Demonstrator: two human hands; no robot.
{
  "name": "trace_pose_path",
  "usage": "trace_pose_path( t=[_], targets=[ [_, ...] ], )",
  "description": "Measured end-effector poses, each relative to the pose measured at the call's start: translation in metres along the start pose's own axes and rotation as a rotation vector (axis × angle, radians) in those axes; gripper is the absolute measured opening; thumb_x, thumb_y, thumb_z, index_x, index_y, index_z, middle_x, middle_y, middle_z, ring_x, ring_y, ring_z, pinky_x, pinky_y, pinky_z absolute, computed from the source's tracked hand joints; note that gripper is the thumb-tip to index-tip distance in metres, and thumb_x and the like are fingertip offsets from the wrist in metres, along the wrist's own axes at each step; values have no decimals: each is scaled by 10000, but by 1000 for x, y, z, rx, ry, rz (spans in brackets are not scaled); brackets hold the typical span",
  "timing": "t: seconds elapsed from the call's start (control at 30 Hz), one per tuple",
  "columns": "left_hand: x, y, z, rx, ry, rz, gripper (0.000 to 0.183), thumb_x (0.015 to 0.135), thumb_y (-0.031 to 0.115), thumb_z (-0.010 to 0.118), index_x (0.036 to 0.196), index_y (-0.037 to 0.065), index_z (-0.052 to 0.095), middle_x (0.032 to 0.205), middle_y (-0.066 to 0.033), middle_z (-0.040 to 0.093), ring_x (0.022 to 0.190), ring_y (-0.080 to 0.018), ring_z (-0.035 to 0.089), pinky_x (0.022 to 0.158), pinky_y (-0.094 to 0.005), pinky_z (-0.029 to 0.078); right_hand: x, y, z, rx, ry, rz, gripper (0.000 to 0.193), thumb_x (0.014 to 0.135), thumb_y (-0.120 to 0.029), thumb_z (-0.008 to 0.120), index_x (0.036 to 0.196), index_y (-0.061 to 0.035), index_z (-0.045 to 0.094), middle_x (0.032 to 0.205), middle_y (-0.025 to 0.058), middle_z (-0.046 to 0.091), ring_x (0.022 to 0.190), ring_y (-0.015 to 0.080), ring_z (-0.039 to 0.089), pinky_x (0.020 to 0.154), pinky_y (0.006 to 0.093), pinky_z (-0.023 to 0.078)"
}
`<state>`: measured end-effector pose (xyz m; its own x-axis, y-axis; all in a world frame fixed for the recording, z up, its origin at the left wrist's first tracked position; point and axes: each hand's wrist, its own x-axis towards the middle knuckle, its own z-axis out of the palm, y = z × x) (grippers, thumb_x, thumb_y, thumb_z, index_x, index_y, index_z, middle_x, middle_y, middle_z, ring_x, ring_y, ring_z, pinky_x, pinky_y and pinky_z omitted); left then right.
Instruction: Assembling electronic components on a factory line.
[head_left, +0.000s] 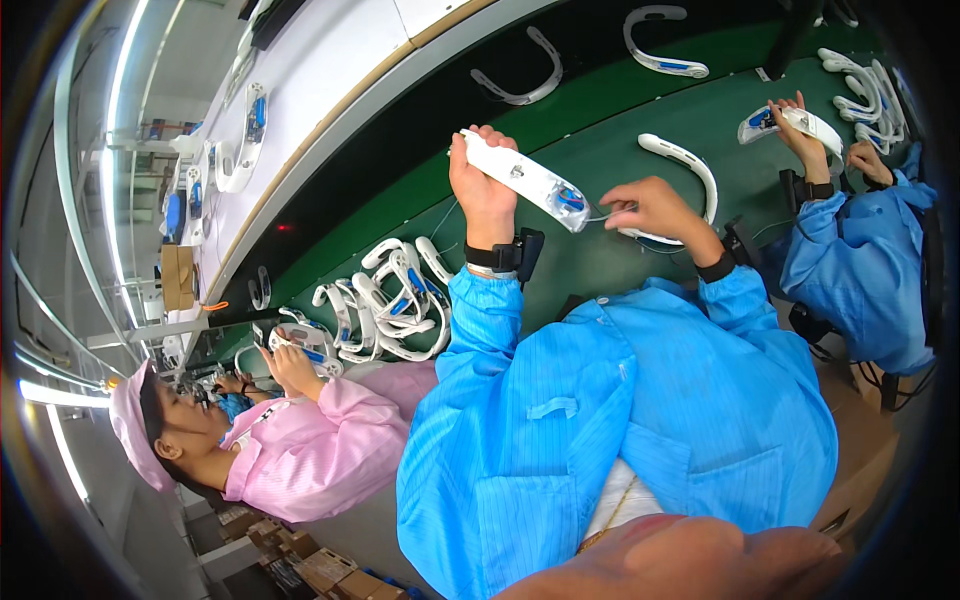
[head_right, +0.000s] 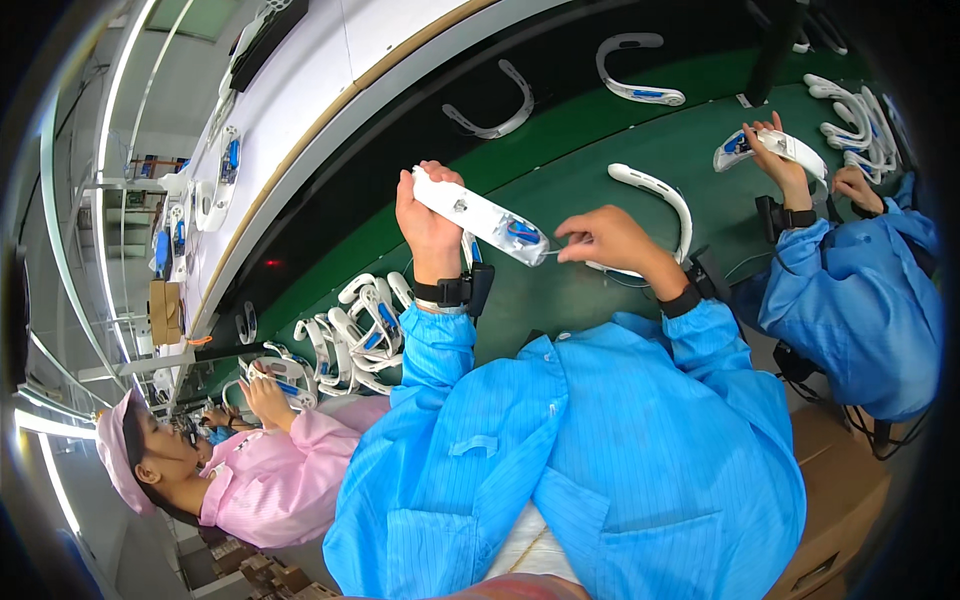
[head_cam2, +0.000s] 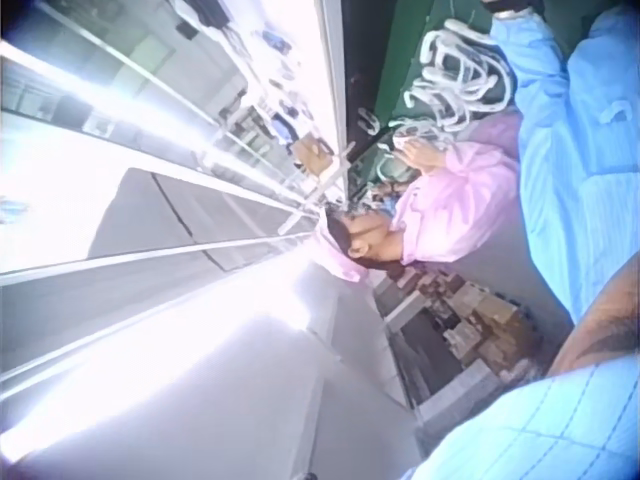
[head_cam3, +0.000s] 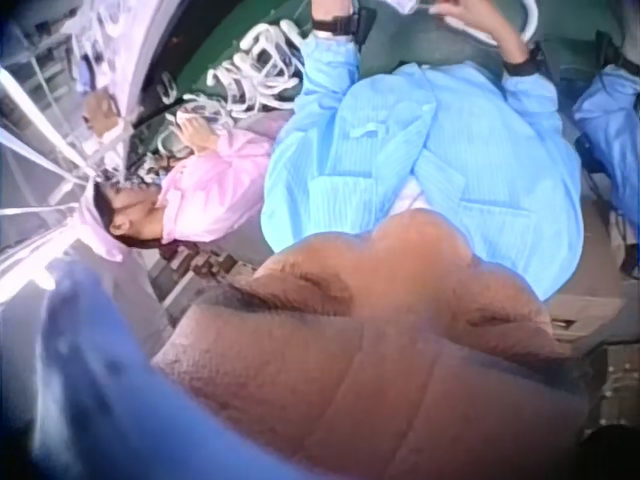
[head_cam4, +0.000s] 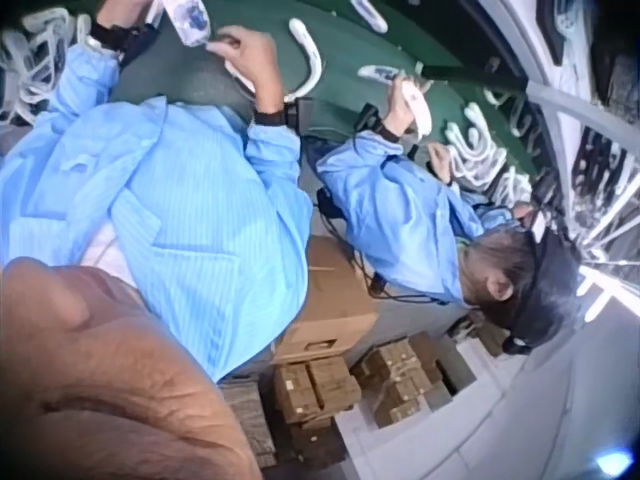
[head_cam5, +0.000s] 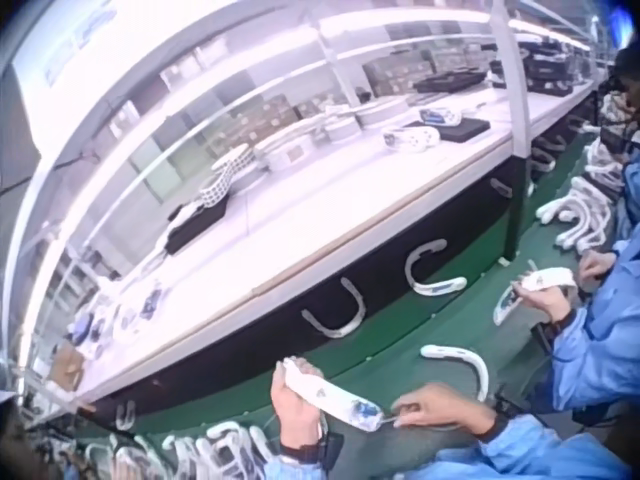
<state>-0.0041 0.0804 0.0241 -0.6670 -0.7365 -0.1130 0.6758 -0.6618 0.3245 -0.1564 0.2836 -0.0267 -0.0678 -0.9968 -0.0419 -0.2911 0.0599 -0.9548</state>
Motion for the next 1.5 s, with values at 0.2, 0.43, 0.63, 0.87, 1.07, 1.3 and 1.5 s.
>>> trace_pose_path(
  t=[0.2,0.43,0.63,0.87,1.07,1.3,1.5],
  targets=[
    [-1,-20,21,63,10,184,215,957,264,480,926,53,457,814,-79,489,714,-195,478,709,-350,447,29,6,16,-530,457,-354,355,710,-318,746,992,-108,695,857,92,668,762,281,625,689,375,492],
    [-5,-14,24,43,-15,168,227,965,284,474,950,59,451,821,-75,488,702,-184,481,680,-346,446,42,-11,11,582,116,200,195,835,-216,660,902,-33,664,736,21,615,502,75,468,441,213,355],
    [-9,-15,28,-14,-25,70,237,970,283,469,976,46,463,828,-81,483,696,-188,473,671,-342,445,59,-4,11,970,26,245,294,905,-313,615,918,-22,656,798,4,622,628,58,500,469,167,334],
    [-10,-5,9,86,-85,-27,275,938,244,496,1048,-7,481,846,-96,470,755,-204,470,713,-347,431,47,-35,-34,1088,424,-164,261,946,-243,545,1053,-16,615,791,68,646,687,136,631,488,199,468],
    [-16,3,32,346,-76,-13,232,978,243,453,1054,28,493,816,-40,469,674,-131,456,628,-276,427,42,-110,-54,880,534,-342,252,980,-174,458,997,3,636,662,51,609,535,78,564,452,193,448],
    [-9,6,34,477,-57,-71,257,989,264,426,1135,54,453,811,-63,477,676,-156,451,635,-329,417,17,-149,-48,734,584,-401,257,989,-184,446,998,-10,636,569,2,550,457,29,443,422,181,332],
    [-1,1,31,349,-6,75,242,976,263,447,1090,48,445,853,-79,458,724,-180,433,683,-329,410,12,-122,-38,489,707,-303,222,977,-158,441,976,-28,621,690,-9,568,604,27,489,526,182,388]
  ],
)
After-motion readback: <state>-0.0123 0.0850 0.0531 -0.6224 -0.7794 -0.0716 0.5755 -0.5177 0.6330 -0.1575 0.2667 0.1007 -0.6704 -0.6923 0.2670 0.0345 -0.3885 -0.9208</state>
